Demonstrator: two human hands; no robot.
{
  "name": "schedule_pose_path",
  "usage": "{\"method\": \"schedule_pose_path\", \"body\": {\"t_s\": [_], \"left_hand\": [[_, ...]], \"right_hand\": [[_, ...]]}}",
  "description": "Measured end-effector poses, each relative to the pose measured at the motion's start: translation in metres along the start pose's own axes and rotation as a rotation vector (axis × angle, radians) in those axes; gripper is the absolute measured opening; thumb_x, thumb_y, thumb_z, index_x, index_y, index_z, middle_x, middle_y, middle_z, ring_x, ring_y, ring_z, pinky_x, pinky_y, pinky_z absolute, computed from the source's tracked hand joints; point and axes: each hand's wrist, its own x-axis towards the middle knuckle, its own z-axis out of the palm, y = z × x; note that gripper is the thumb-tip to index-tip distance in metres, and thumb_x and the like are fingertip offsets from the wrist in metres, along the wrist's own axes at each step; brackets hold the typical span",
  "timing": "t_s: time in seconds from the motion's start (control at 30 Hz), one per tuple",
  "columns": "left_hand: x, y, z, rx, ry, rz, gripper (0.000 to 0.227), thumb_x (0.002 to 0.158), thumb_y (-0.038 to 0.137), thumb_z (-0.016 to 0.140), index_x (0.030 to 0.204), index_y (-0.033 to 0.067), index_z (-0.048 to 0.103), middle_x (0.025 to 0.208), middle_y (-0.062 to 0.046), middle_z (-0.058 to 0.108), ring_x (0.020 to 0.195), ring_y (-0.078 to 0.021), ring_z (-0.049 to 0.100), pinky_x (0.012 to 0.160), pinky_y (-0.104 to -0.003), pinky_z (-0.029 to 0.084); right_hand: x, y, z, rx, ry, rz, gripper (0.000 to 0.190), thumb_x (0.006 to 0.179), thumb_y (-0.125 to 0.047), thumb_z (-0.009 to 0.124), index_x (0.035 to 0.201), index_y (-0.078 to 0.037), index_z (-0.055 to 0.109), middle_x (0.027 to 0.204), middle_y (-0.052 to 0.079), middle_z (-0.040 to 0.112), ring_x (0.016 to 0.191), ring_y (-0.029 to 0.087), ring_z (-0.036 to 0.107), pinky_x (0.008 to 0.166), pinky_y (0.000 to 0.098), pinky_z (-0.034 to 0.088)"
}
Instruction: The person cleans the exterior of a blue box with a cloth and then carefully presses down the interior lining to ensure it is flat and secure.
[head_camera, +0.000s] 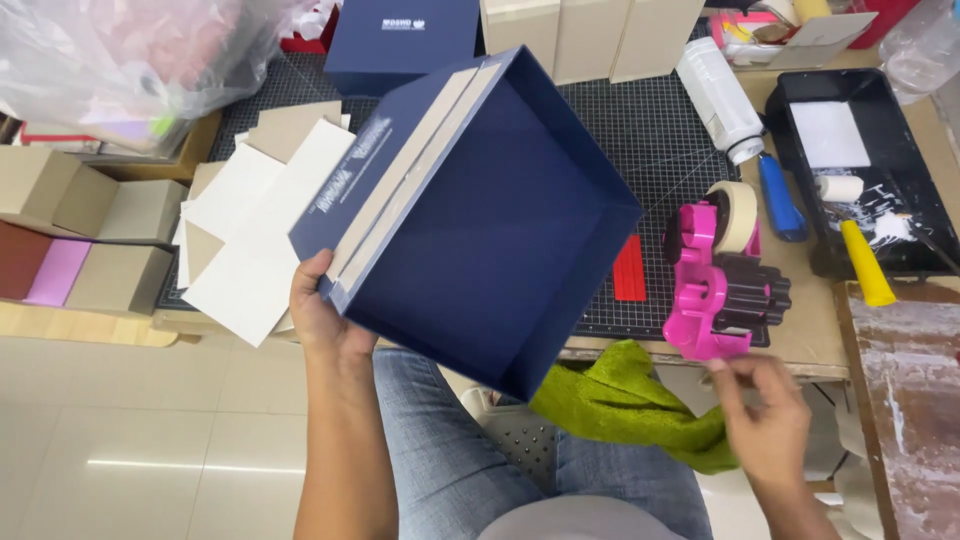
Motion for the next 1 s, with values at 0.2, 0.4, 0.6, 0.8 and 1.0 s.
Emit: {"method": "schedule_pose_path", "body": {"t_s": [0.2,0.4,0.6,0.8,1.0], "left_hand": [[0.002,-0.007,-0.012,-0.02,-0.048,-0.142,0.04,0.076,0.015,0.065,0.113,-0.0007,0.068,0.101,-0.018,0.075,0.087,-0.0326,0.072,0.084,-0.042,0.061],[0.014,-0.028,-0.031,-0.026,0.023,-0.242,0.031,0.077,0.02,0.066,0.097,-0.0027,0.072,0.097,-0.027,0.075,0.08,-0.0399,0.077,0.077,-0.048,0.064],[0.007,-0.038,-0.023,-0.071,-0.026,-0.155,0.032,0.076,0.015,0.068,0.099,-0.0058,0.072,0.101,-0.028,0.075,0.085,-0.0404,0.077,0.081,-0.05,0.064],[0.014,-0.071,-0.047,0.116,-0.259,-0.013,0.038,0.088,0.03,0.062,0.114,0.005,0.074,0.111,-0.016,0.077,0.095,-0.031,0.077,0.089,-0.048,0.063],[0.042,-0.057,-0.111,0.185,-0.402,0.147,0.038,0.097,0.039,0.052,0.125,0.0199,0.069,0.119,-0.013,0.075,0.108,-0.0301,0.074,0.101,-0.055,0.059]], "right_hand": [[0.003,-0.018,0.058,1.047,-0.374,0.283,0.057,0.091,-0.01,0.059,0.146,-0.01,0.043,0.137,0.02,0.061,0.112,0.033,0.067,0.095,0.0486,0.06],[0.004,-0.023,0.147,1.607,-0.409,0.516,0.073,0.092,-0.064,0.041,0.149,-0.018,0.045,0.143,0.022,0.059,0.128,0.043,0.058,0.107,0.0669,0.043],[0.035,-0.067,0.104,1.374,-0.155,0.671,0.061,0.094,-0.049,0.059,0.147,-0.021,0.054,0.138,0.016,0.065,0.118,0.034,0.066,0.099,0.0562,0.053],[0.091,-0.086,0.06,0.905,0.057,0.657,0.07,0.098,-0.043,0.073,0.154,-0.014,0.044,0.136,0.023,0.061,0.118,0.033,0.066,0.097,0.0505,0.055],[0.16,-0.092,0.028,0.622,-0.013,0.405,0.067,0.105,-0.046,0.07,0.155,-0.01,0.044,0.141,0.032,0.053,0.125,0.043,0.058,0.101,0.0608,0.048]]}}
